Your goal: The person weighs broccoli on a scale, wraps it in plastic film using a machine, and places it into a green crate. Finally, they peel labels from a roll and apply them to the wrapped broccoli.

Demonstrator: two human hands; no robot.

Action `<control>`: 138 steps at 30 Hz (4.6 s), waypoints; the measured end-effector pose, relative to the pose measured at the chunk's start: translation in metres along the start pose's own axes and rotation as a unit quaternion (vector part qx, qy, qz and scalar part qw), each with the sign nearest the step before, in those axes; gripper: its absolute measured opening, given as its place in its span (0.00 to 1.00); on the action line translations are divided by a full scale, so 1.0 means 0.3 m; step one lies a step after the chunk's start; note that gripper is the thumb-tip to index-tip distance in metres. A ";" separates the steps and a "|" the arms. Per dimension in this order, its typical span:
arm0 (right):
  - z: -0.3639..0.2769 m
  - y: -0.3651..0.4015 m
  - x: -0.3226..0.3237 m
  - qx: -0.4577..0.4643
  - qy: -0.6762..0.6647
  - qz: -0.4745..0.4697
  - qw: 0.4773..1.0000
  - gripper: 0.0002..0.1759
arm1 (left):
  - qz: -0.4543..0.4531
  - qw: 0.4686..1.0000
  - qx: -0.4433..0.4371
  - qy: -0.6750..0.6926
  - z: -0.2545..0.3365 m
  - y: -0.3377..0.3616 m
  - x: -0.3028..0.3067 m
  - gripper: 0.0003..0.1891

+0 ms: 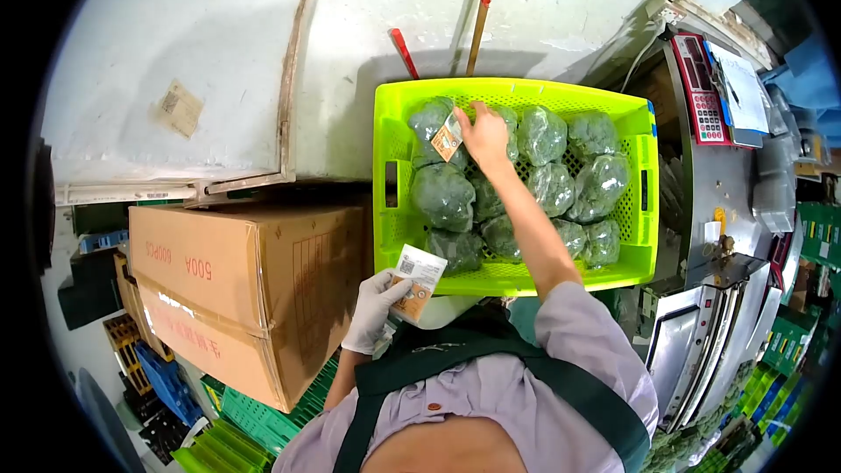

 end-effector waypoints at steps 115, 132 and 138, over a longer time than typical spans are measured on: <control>0.490 -0.070 0.471 -0.038 -0.078 -0.032 0.996 0.30 | -0.102 0.966 -0.216 -0.099 -0.044 -0.144 -0.364 0.14; 0.457 -0.027 0.102 0.077 0.137 -0.023 0.987 0.48 | -0.096 0.966 -0.187 -0.151 0.031 -0.125 -0.377 0.13; 0.280 0.176 0.380 0.005 -0.194 -0.158 0.968 0.48 | -0.076 0.956 -0.222 -0.177 0.046 -0.108 -0.388 0.14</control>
Point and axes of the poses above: each hand's wrist, its own y-axis away from the middle knuckle, its own x-axis out of the back of the hand, z = x × y, the point moved 6 cm from there along -y, towards the middle knuckle, and after that the axes turned 4 degrees about -x, right-handed, at the moved point
